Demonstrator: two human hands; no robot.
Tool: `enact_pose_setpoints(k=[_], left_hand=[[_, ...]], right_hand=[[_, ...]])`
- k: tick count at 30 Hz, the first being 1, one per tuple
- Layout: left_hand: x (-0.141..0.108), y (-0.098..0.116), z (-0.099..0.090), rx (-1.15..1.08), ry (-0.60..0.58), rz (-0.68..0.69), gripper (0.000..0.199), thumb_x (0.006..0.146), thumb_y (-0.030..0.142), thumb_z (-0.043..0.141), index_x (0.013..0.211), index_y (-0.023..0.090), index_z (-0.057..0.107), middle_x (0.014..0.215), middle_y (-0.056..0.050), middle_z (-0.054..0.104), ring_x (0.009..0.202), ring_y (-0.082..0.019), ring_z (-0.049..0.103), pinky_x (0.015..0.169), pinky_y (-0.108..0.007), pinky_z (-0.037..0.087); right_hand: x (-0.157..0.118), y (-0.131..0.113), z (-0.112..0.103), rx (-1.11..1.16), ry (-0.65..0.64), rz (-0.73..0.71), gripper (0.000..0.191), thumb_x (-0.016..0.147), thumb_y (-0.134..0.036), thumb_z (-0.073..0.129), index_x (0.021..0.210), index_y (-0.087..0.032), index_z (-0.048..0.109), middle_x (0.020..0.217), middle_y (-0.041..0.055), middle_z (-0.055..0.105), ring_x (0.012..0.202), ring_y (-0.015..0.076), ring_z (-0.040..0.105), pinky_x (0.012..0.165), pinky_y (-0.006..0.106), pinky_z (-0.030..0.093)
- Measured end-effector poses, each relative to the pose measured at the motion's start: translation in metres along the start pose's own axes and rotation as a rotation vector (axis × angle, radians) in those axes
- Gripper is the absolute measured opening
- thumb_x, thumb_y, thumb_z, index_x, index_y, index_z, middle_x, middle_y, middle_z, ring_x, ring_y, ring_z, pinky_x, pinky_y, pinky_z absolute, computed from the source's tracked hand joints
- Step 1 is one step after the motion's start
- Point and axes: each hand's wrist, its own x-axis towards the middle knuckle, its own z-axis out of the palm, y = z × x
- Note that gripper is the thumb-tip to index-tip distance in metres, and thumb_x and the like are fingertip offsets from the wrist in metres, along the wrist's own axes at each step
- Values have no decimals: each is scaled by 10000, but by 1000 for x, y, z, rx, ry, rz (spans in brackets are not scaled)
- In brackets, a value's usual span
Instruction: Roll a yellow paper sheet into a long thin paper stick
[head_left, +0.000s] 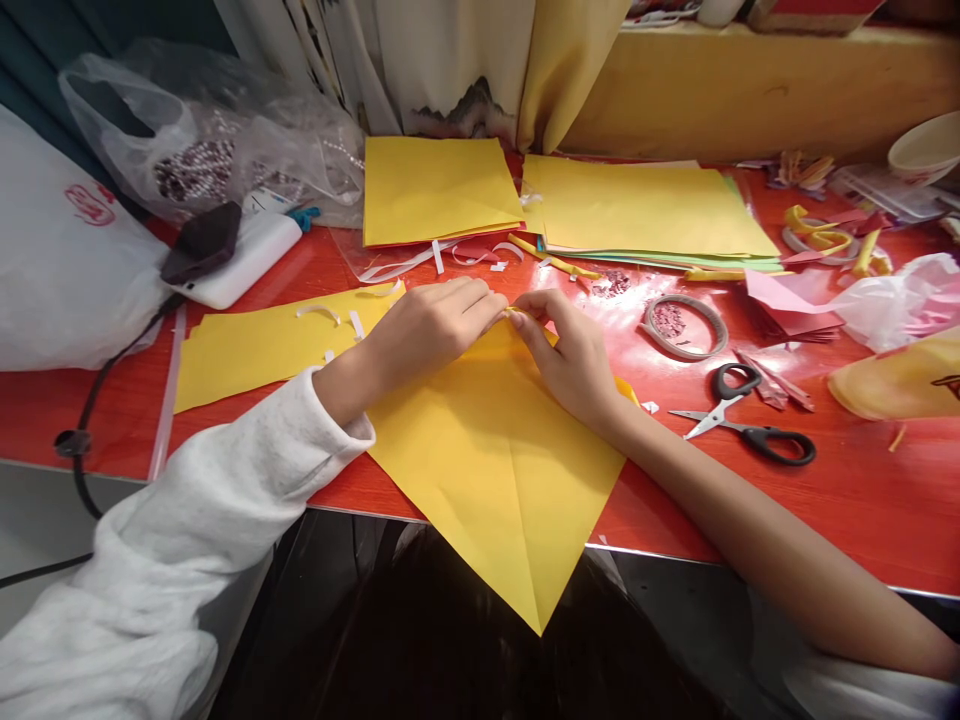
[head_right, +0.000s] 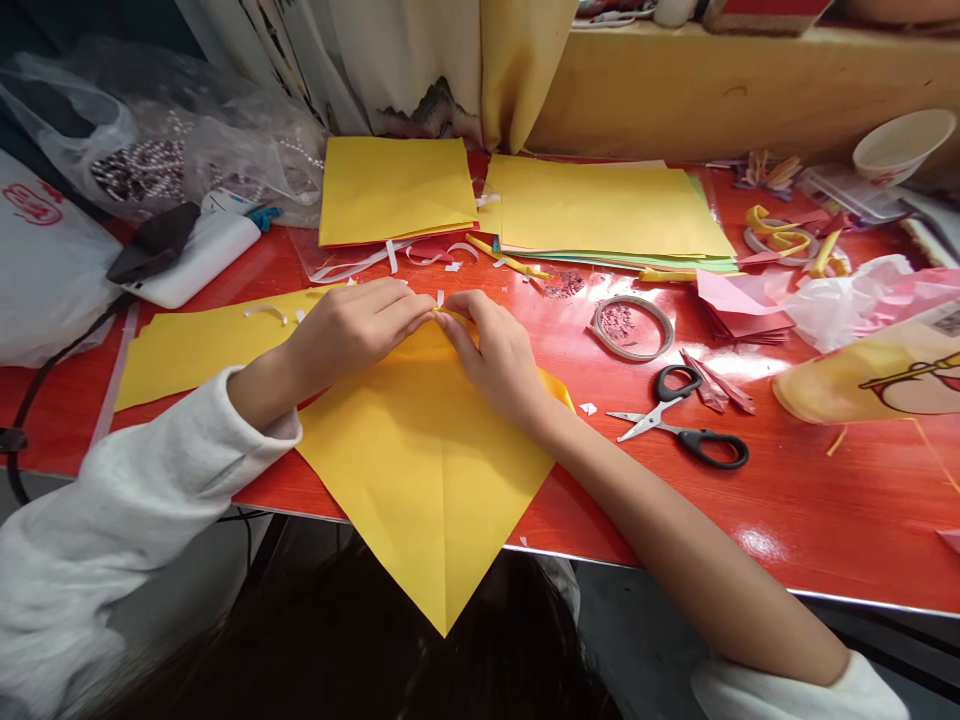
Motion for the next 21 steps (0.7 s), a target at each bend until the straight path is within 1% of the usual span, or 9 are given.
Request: enact_pose_setpoints(k=[3, 6, 9, 12, 14, 17, 21], left_hand=[[1, -2, 1, 33, 16, -16, 287, 935, 234, 324, 867, 159, 592, 726, -39, 570, 681, -142, 535, 599, -257, 365], [1, -4, 3, -10, 43, -69, 273, 939, 233, 318, 903, 147, 575, 775, -51, 586, 729, -151, 549, 640, -261, 378], [0, -6, 4, -65, 53, -114, 256, 939, 237, 328, 922, 150, 569, 799, -51, 591, 748, -152, 554, 660, -260, 384], [0, -6, 3, -102, 35, -142, 245, 935, 250, 345, 914, 161, 572, 793, -47, 586, 750, -153, 550, 657, -263, 383], [0, -5, 2, -111, 25, -145, 242, 932, 262, 355, 898, 166, 575, 788, -45, 581, 749, -154, 548, 653, -265, 382], [0, -5, 2, -103, 16, -131, 242, 932, 266, 359, 878, 165, 572, 790, -46, 579, 758, -158, 551, 662, -267, 386], [0, -4, 5, -54, 13, -75, 264, 940, 228, 315, 925, 144, 565, 824, -66, 586, 804, -179, 562, 695, -283, 410]], right_hand=[[-1, 0, 1, -48, -20, -12, 208, 896, -397, 440, 907, -206, 522, 890, 57, 643, 799, 179, 583, 725, 309, 439], [-2, 0, 2, -110, -20, -66, 208, 902, -372, 434, 958, -192, 521, 909, 80, 654, 818, 197, 596, 735, 326, 439], [-2, 2, 4, -150, 17, -98, 188, 900, -329, 441, 1002, -190, 518, 963, 93, 657, 862, 216, 599, 761, 346, 438], [-2, 5, 6, -172, 44, -87, 182, 889, -296, 455, 1024, -191, 516, 1012, 98, 650, 907, 234, 588, 794, 371, 431], [-2, 5, 7, -190, 41, -88, 190, 881, -285, 464, 1035, -186, 514, 1021, 104, 647, 915, 242, 583, 796, 381, 426], [-2, 5, 7, -225, 40, -128, 191, 881, -279, 467, 1042, -185, 511, 1012, 102, 648, 897, 238, 583, 772, 370, 422], [-2, 4, 8, -296, 71, -199, 163, 902, -278, 442, 1017, -184, 509, 932, 79, 660, 824, 213, 592, 722, 335, 414]])
